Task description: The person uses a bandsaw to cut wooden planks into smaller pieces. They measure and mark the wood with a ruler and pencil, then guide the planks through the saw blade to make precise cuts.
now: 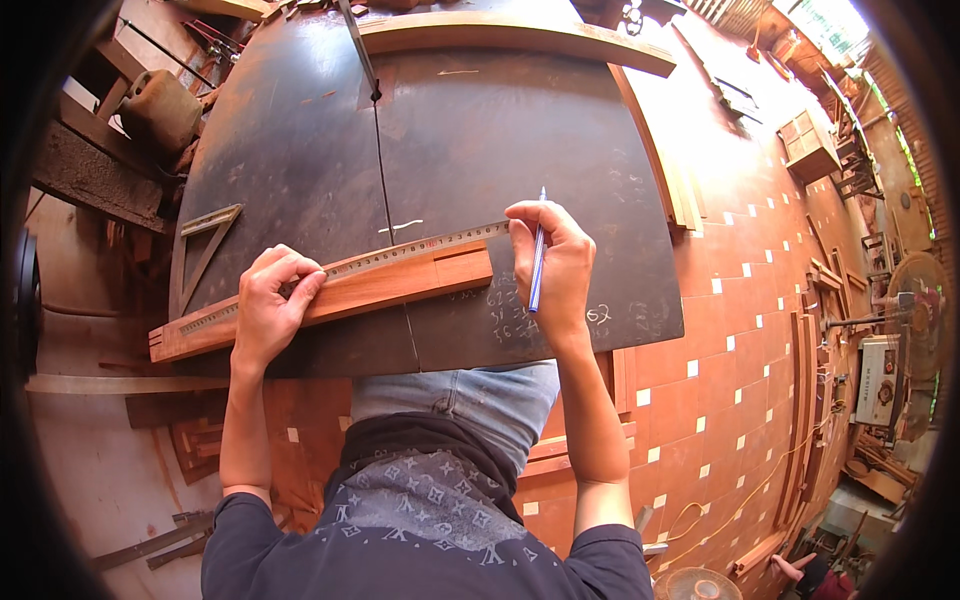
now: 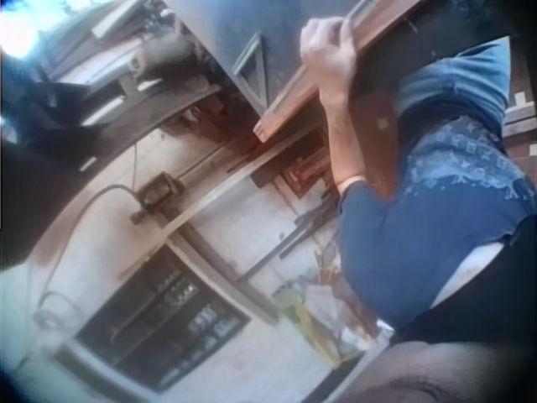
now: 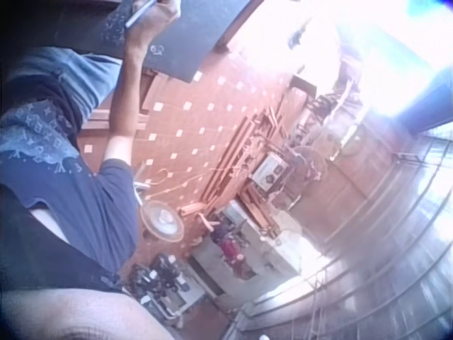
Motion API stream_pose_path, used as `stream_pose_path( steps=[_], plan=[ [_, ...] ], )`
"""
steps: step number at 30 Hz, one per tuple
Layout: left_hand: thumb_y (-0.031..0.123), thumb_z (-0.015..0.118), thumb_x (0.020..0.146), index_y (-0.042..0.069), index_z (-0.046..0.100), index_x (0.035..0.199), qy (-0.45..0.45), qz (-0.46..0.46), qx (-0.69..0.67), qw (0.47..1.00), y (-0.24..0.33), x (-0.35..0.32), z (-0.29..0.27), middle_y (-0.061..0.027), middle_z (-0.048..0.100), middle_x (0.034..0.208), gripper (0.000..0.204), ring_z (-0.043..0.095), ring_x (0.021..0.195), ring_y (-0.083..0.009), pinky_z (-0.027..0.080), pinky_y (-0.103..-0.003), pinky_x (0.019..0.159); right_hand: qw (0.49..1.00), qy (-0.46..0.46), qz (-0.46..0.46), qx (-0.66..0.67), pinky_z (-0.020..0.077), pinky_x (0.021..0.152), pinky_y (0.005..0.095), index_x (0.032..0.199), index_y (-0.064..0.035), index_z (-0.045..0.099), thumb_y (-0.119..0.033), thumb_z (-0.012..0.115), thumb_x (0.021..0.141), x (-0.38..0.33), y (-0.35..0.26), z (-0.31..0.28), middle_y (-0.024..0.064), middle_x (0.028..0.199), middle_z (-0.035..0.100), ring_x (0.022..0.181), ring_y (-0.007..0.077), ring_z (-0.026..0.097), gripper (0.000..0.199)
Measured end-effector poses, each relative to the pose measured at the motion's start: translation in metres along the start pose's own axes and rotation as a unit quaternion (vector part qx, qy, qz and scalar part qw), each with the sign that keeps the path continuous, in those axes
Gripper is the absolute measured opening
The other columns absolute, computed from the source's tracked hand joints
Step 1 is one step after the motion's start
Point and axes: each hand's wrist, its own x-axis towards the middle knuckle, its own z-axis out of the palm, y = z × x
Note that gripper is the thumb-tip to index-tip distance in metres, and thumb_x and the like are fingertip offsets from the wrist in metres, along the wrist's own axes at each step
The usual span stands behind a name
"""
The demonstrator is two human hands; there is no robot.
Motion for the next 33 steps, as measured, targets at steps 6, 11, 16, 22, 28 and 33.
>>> stream_pose_path(
  steps=[6, 11, 16, 22, 28, 33],
  plan=[
    [0.005, 0.083, 0.091, 0.004, 0.079, 0.092, -0.002, 0.007, -0.011, 1.0, -0.001, 0.0, -0.002, -0.0079, 0.07, 0.086, 0.004, 0.066, 0.082, -0.0259, 0.052, -0.039, 0.073, 1.0, 0.002, 0.008, 0.01, 0.0456, 0.067, 0.0231, 0.104, 0.0006, 0.077, 0.001, 0.074, 0.1, -0.001, 0.002, -0.001, -0.0015, 0.084, 0.067, 0.073, 0.0042, 0.054, 0.005],
    [0.004, 0.083, 0.09, 0.003, 0.079, 0.092, 0.008, 0.036, 0.006, 0.999, -0.004, 0.002, 0.0, -0.0077, 0.07, 0.086, 0.005, 0.065, 0.082, -0.0262, 0.052, -0.039, 0.074, 1.0, 0.0, 0.013, 0.017, 0.0479, 0.069, 0.0238, 0.104, 0.0006, 0.077, 0.001, 0.073, 0.099, -0.003, 0.001, -0.002, 0.0003, 0.085, 0.068, 0.073, 0.0054, 0.056, 0.006],
    [0.003, 0.084, 0.089, 0.003, 0.079, 0.091, 0.011, 0.033, -0.003, 0.999, -0.003, 0.001, 0.001, -0.0078, 0.07, 0.085, 0.005, 0.065, 0.081, -0.0261, 0.052, -0.039, 0.074, 1.0, 0.005, 0.008, 0.019, 0.0481, 0.07, 0.0235, 0.104, 0.0011, 0.077, 0.001, 0.074, 0.1, -0.003, 0.001, -0.001, 0.0004, 0.087, 0.069, 0.074, 0.0053, 0.056, 0.006],
    [0.002, 0.084, 0.089, 0.003, 0.079, 0.09, 0.007, 0.031, -0.007, 0.999, -0.004, 0.002, 0.0, -0.008, 0.069, 0.084, 0.005, 0.064, 0.08, -0.0253, 0.051, -0.038, 0.072, 1.0, 0.0, 0.014, 0.015, 0.0483, 0.07, 0.0236, 0.105, 0.0005, 0.077, 0.001, 0.074, 0.1, -0.004, 0.004, -0.003, 0.0002, 0.087, 0.07, 0.074, 0.0052, 0.057, 0.006],
    [0.002, 0.084, 0.089, 0.002, 0.079, 0.089, 0.0, 0.029, -0.013, 1.0, -0.005, 0.003, 0.0, -0.0076, 0.068, 0.083, 0.005, 0.064, 0.079, -0.0238, 0.051, -0.037, 0.07, 1.0, 0.018, 0.0, -0.021, 0.0505, 0.072, 0.0251, 0.114, 0.0001, 0.08, -0.002, 0.071, 0.103, -0.004, -0.002, -0.004, 0.0023, 0.09, 0.073, 0.077, 0.0063, 0.06, 0.014],
    [0.002, 0.084, 0.089, 0.002, 0.078, 0.088, -0.003, 0.033, -0.017, 0.999, -0.006, 0.004, 0.0, -0.0073, 0.068, 0.082, 0.005, 0.064, 0.078, -0.0227, 0.051, -0.036, 0.068, 0.997, 0.028, 0.01, 0.071, 0.0527, 0.077, 0.0271, 0.129, -0.0011, 0.08, -0.012, 0.068, 0.11, -0.003, -0.024, -0.005, 0.0037, 0.093, 0.075, 0.085, 0.0089, 0.064, 0.025]
  ],
)
